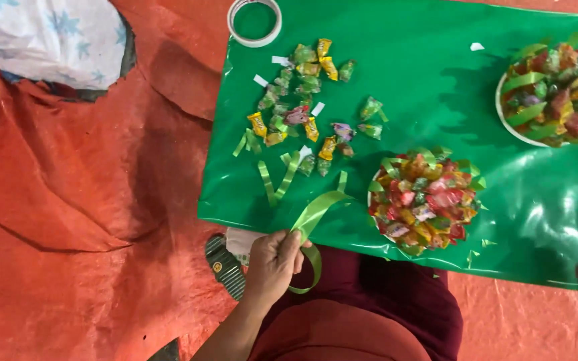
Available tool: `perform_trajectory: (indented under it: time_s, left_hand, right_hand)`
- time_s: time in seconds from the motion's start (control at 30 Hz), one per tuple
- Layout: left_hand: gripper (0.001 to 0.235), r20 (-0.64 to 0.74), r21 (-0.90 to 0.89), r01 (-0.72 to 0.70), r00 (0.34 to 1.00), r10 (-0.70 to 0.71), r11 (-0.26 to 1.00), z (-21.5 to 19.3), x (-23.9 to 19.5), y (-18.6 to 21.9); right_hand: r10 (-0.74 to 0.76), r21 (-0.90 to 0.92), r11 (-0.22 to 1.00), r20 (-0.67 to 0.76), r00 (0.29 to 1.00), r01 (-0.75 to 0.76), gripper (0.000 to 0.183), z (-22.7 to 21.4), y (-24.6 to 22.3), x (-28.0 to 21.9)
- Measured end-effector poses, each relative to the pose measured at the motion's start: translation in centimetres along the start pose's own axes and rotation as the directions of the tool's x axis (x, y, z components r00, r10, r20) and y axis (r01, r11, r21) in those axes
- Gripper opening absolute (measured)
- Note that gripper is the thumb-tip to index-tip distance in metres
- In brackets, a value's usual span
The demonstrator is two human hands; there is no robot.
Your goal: The person sits on the floor and decorates a candy bouquet by cutting green ribbons with a utility knife and attaching them to the candy arrangement. They repeatedly cut ribbon pieces and secure them to the bouquet, adjusting the placement of the ribbons throughout the process.
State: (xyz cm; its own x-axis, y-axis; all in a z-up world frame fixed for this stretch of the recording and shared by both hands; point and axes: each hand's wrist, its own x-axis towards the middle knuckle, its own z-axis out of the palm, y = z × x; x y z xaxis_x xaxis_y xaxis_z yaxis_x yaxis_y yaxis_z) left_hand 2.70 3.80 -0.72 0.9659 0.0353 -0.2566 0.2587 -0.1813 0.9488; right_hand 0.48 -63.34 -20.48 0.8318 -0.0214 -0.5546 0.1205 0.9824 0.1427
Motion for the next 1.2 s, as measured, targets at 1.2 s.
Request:
perform_trajectory:
  time_s: [1.2]
  left_hand:
    - [0.037,-0.013,-0.708,0.054,0.996,-0.089,0.705,1.2,-1.2,-1.2]
  right_hand:
    - [0.537,-0.471,-0.589,0.380,0.753,0.657,0.052,6.6,50.1,-10.9]
